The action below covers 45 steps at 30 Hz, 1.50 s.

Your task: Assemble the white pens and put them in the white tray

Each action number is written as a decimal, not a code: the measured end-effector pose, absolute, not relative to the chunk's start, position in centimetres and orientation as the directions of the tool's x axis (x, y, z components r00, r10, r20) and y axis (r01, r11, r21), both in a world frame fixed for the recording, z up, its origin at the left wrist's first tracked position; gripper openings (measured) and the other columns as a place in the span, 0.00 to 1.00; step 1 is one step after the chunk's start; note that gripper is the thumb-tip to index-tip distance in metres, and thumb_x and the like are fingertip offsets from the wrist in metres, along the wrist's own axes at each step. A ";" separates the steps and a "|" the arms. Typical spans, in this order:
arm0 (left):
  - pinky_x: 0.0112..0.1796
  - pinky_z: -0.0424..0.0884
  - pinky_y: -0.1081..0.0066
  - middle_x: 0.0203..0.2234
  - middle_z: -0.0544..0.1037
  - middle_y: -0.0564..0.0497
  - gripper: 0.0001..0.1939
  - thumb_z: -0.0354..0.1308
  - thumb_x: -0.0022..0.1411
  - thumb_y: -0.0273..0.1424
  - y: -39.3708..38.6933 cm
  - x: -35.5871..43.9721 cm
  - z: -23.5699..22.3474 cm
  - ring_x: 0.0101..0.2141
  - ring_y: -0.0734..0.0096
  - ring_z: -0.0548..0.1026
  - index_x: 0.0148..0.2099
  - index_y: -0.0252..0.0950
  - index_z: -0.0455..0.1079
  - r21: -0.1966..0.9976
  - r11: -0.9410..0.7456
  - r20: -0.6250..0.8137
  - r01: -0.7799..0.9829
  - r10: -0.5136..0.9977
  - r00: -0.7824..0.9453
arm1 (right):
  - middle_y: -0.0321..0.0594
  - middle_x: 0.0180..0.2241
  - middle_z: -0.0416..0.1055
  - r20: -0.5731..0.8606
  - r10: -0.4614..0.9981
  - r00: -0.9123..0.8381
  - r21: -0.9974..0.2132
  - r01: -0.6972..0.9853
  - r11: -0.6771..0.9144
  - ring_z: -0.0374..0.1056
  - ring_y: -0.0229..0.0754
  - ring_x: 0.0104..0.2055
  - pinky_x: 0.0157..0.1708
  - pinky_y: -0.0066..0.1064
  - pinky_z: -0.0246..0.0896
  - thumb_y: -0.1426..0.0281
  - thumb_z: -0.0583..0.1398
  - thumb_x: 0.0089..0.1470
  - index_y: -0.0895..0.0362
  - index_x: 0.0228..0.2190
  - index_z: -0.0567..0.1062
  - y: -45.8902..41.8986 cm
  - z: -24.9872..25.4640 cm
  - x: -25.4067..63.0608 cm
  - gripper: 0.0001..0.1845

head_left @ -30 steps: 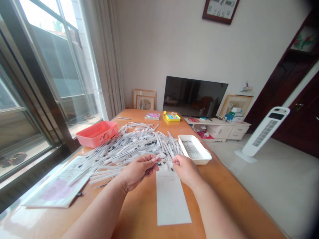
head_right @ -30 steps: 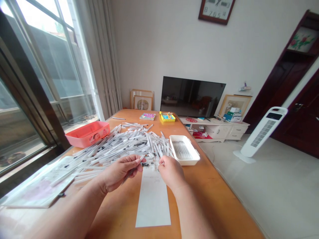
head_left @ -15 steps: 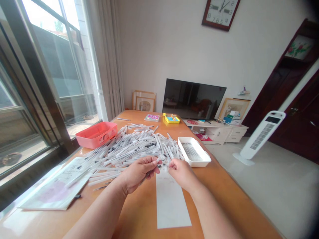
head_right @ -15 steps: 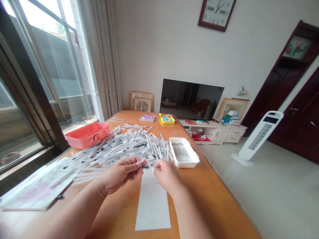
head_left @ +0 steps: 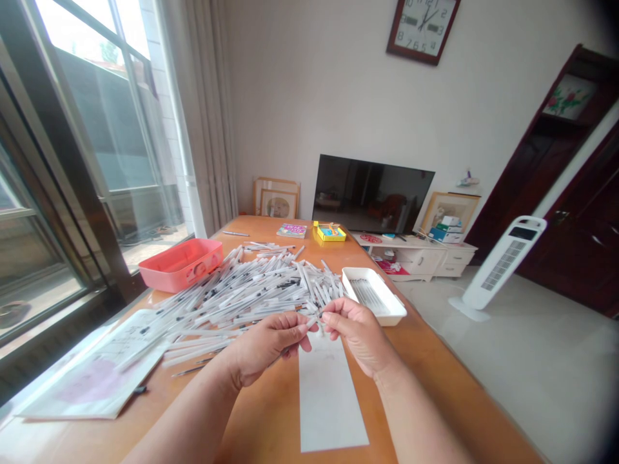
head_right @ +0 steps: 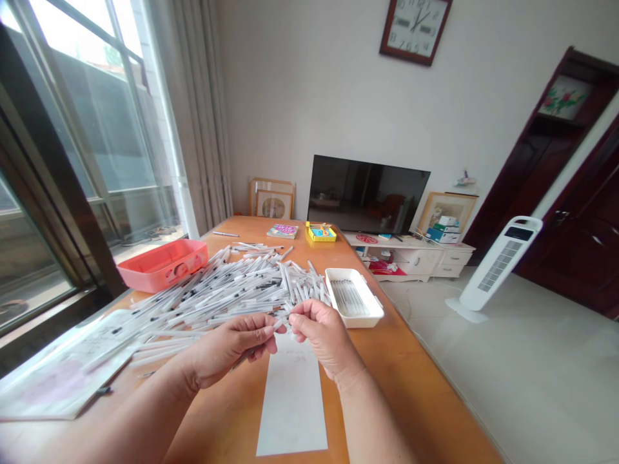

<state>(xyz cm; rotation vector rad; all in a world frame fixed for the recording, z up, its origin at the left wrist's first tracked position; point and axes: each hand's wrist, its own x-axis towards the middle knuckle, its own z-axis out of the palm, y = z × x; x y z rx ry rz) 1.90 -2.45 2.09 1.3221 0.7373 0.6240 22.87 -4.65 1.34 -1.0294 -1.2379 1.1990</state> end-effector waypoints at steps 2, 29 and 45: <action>0.32 0.58 0.71 0.32 0.76 0.46 0.18 0.59 0.63 0.42 -2.4 1.9 2.1 0.29 0.74 0.65 0.46 0.32 0.74 0.990 0.143 -0.114 0.004 0.770 0.628 | 0.36 0.26 0.70 0.131 0.990 -0.050 -0.989 -0.070 0.127 0.64 0.37 0.30 0.31 0.30 0.59 0.67 0.65 0.52 0.58 0.34 0.76 -4.6 1.2 22.8 0.08; 0.31 0.56 0.70 0.31 0.76 0.46 0.21 0.59 0.62 0.45 -2.6 1.9 2.2 0.28 0.73 0.64 0.46 0.32 0.76 0.992 0.112 -0.119 0.052 0.760 0.639 | 0.39 0.32 0.75 0.092 0.983 -0.159 -0.995 0.010 0.095 0.59 0.37 0.28 0.29 0.30 0.53 0.63 0.64 0.55 0.56 0.38 0.77 -4.8 1.2 22.8 0.11; 0.36 0.62 0.69 0.30 0.78 0.47 0.20 0.59 0.62 0.46 -2.9 2.7 1.8 0.31 0.70 0.67 0.40 0.33 0.75 0.984 -0.049 -0.066 0.169 0.787 0.613 | 0.30 0.21 0.57 0.165 0.976 -0.144 -0.897 0.390 0.209 0.52 0.35 0.25 0.26 0.29 0.48 0.51 0.57 0.60 0.56 0.22 0.65 -4.6 1.1 22.8 0.24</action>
